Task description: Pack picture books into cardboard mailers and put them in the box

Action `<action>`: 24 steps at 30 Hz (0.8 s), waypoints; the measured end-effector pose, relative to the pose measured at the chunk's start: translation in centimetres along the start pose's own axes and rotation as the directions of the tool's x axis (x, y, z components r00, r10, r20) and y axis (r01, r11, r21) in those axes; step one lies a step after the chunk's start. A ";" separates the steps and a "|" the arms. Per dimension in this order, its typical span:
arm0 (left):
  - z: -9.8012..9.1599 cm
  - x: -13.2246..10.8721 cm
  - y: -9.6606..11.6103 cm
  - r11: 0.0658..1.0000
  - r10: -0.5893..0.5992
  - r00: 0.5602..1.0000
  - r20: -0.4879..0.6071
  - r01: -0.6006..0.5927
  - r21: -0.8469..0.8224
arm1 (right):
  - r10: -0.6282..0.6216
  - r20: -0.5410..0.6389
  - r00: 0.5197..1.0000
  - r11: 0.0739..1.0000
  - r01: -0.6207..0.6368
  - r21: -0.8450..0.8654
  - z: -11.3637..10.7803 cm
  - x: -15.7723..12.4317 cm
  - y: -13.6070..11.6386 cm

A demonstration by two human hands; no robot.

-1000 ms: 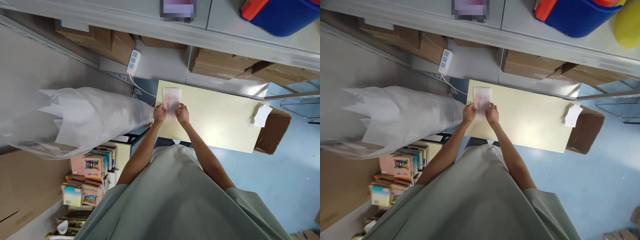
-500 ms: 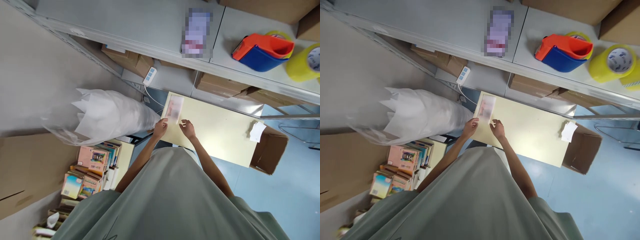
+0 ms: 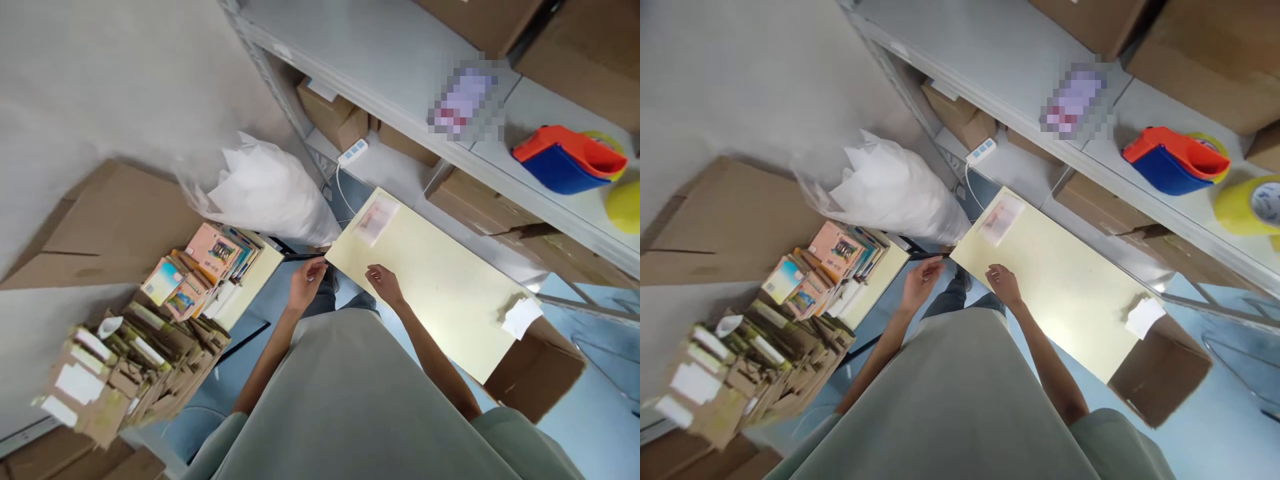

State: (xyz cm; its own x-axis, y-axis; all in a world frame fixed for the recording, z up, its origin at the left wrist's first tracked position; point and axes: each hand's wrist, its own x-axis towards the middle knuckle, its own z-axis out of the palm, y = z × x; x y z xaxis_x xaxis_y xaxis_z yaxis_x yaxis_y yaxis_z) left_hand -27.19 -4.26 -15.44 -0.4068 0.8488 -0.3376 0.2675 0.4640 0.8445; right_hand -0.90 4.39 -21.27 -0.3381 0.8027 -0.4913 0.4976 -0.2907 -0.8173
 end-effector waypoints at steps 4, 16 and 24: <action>-3.7 -2.4 -1.3 0.995 -0.004 0.993 -0.122 -0.009 -0.102 | -0.094 0.108 0.990 0.991 0.104 -0.088 2.6 0.3 -3.5; -19.4 -9.2 -9.9 0.963 -0.072 0.935 -0.349 -0.026 -0.268 | -0.364 0.236 0.901 0.911 0.397 -0.111 19.2 -1.7 -14.4; -29.5 -15.0 -17.5 0.965 -0.181 0.827 -0.532 0.046 -0.257 | -0.384 0.346 0.856 0.887 0.445 -0.119 29.7 -4.6 -19.2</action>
State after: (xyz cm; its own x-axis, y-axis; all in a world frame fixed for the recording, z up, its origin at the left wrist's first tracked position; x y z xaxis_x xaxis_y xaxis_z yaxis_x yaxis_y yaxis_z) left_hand -51.60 -32.58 -12.90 -0.8496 0.4834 -0.2109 0.0149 0.4218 0.9066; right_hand -32.66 -9.23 -12.23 -0.7566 0.6188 -0.2114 0.3858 0.1615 -0.9083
